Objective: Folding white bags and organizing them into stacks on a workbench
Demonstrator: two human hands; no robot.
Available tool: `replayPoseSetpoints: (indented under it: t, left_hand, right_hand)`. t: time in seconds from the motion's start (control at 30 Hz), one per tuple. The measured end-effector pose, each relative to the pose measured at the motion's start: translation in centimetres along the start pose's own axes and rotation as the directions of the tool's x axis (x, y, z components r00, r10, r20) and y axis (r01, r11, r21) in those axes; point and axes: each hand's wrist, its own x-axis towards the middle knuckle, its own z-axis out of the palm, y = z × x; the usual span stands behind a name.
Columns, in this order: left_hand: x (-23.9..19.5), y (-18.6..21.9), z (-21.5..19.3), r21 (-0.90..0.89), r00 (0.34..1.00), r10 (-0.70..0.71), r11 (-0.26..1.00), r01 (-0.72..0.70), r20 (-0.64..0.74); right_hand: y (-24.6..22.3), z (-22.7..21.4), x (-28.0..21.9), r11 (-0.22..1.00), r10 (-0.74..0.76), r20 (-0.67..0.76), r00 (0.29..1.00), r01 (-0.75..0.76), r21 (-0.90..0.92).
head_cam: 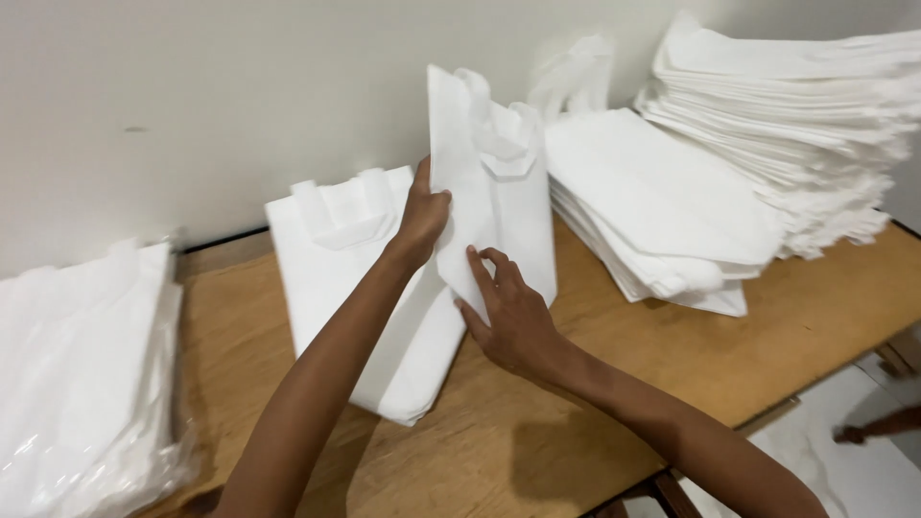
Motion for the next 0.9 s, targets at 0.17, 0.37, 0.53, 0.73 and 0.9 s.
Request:
replayPoseSetpoints:
  t: [0.17,0.37,0.53,0.73,0.9]
  left_hand:
    - [-3.8,-0.6,-6.6,-0.092,0.995,-0.031,0.995,0.023,-0.092]
    - [-4.7,-5.9,-13.4,-0.191,0.969,-0.152,0.975,0.115,-0.193]
    - [-7.1,-7.6,-15.5,-0.203,0.930,-0.262,0.956,0.213,-0.256]
    - [-4.7,-16.0,-17.4,0.042,0.899,-0.269,0.953,0.301,-0.346]
    - [-4.8,-17.9,-16.7,0.326,0.887,-0.180,0.884,0.336,-0.425]
  right_hand:
    - [0.0,3.1,1.4,0.975,-0.209,0.021,0.978,0.207,0.079]
    - [-0.4,4.7,3.4,0.950,-0.184,0.070,0.981,0.159,0.268]
    - [3.5,9.5,6.0,0.958,-0.217,-0.114,0.970,0.234,0.167]
    - [5.4,10.4,6.9,0.887,0.136,0.006,0.991,-0.125,0.445]
    - [5.6,9.9,6.6,0.720,0.289,0.259,0.922,-0.388,0.576]
